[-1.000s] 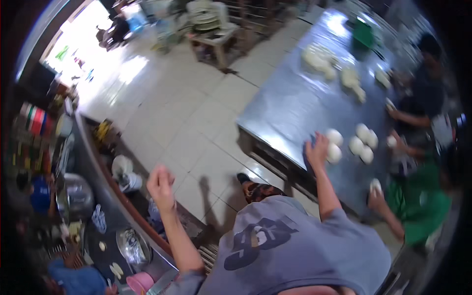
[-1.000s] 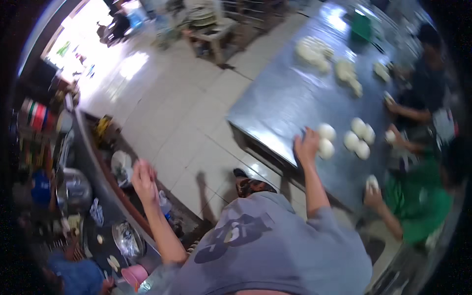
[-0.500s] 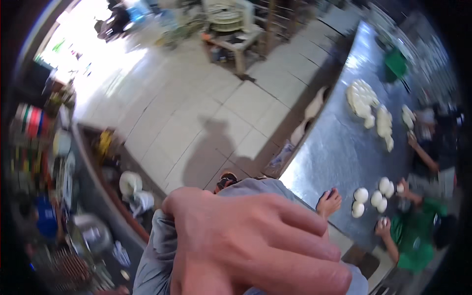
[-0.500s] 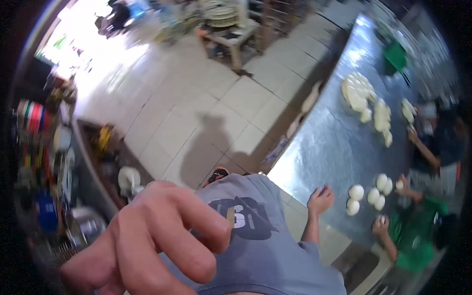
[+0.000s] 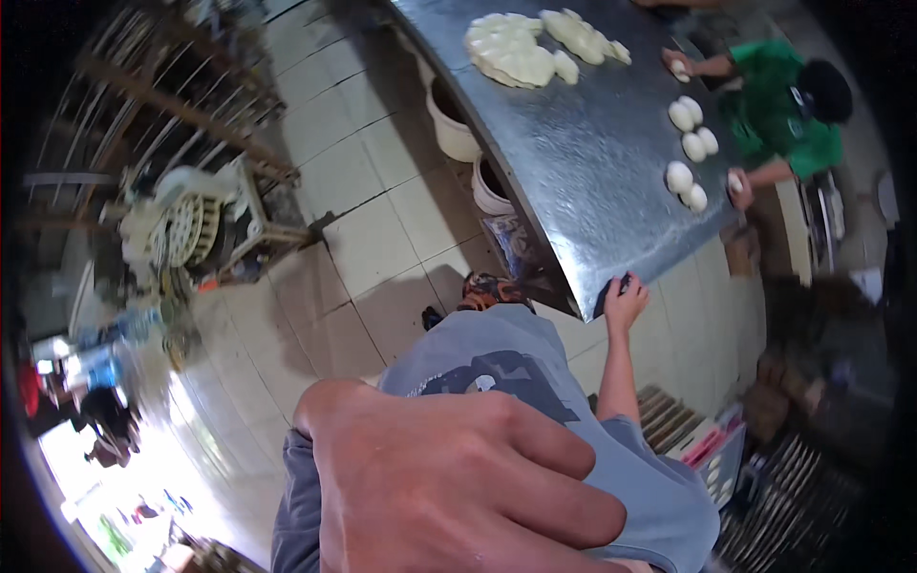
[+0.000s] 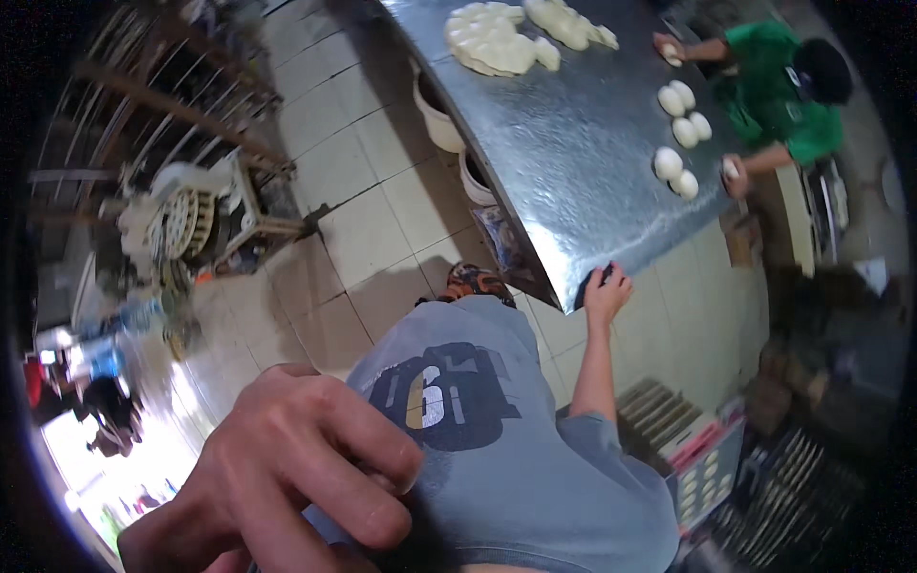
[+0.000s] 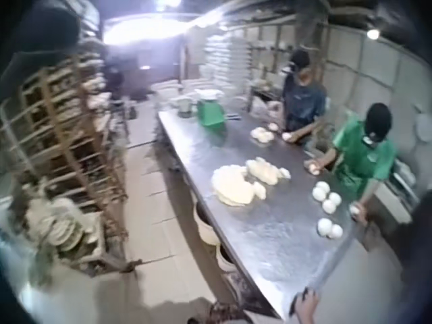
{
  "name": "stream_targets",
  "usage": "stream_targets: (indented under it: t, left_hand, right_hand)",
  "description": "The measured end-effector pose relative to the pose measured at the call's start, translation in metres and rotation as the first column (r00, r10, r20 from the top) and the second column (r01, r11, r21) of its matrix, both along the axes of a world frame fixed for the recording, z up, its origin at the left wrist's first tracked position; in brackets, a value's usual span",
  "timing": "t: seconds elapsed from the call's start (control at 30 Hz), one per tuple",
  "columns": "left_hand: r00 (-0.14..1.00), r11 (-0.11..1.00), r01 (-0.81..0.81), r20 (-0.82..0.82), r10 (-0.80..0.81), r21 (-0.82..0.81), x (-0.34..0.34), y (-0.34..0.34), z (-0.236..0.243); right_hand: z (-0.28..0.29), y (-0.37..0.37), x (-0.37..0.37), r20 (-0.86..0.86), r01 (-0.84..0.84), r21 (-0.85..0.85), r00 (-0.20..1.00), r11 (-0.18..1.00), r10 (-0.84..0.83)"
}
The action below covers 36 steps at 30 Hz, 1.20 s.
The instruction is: Process dough balls through an industrial shaping machine and arrange them on baking trays.
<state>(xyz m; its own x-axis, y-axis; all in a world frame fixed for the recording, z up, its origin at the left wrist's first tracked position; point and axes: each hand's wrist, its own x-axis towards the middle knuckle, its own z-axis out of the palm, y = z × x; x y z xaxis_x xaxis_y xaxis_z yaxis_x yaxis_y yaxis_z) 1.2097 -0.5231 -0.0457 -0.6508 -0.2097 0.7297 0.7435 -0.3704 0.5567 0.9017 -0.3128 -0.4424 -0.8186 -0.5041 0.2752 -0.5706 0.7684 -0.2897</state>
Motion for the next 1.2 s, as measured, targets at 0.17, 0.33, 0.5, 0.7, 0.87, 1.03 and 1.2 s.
stream_targets:
  t: [0.17,0.33,0.5,0.7,0.87,1.03,1.2]
  left_hand:
    - [0.985,0.985,0.173,0.010,-0.173,0.018,-0.019,-0.093,-0.013]
    - [0.953,0.953,0.303,0.027,-0.303,0.011,-0.067,-0.180,-0.019]
    - [0.925,0.927,0.376,0.055,-0.376,0.020,-0.110,-0.268,-0.018]
    - [0.933,0.994,0.086,0.356,-0.058,-0.062,-0.142,-0.419,-0.072]
    - [0.529,0.835,0.011,0.712,0.461,-0.549,-0.291,-0.562,-0.235]
    - [0.560,0.480,0.254,0.532,0.635,-0.840,-0.418,-0.590,-0.358]
    - [0.625,0.195,0.550,0.555,0.549,-0.812,-0.461,-0.573,-0.369]
  right_hand:
    - [0.008,-0.033,0.073,0.115,0.236,-0.040,0.966,0.971,-0.230]
    - [0.013,-0.114,0.075,0.135,0.328,-0.113,0.940,0.938,-0.313]
    - [0.017,-0.240,0.035,0.221,0.377,-0.256,0.919,0.890,-0.325]
    - [0.042,-0.403,-0.013,0.223,0.300,-0.417,0.949,0.858,-0.224]
    - [0.057,-0.499,-0.046,0.426,0.456,-0.483,0.868,0.748,-0.254]
    - [0.061,-0.546,-0.100,0.641,0.742,-0.335,0.631,0.581,-0.436]
    - [0.035,-0.549,-0.154,0.735,0.498,0.104,0.545,0.861,-0.404]
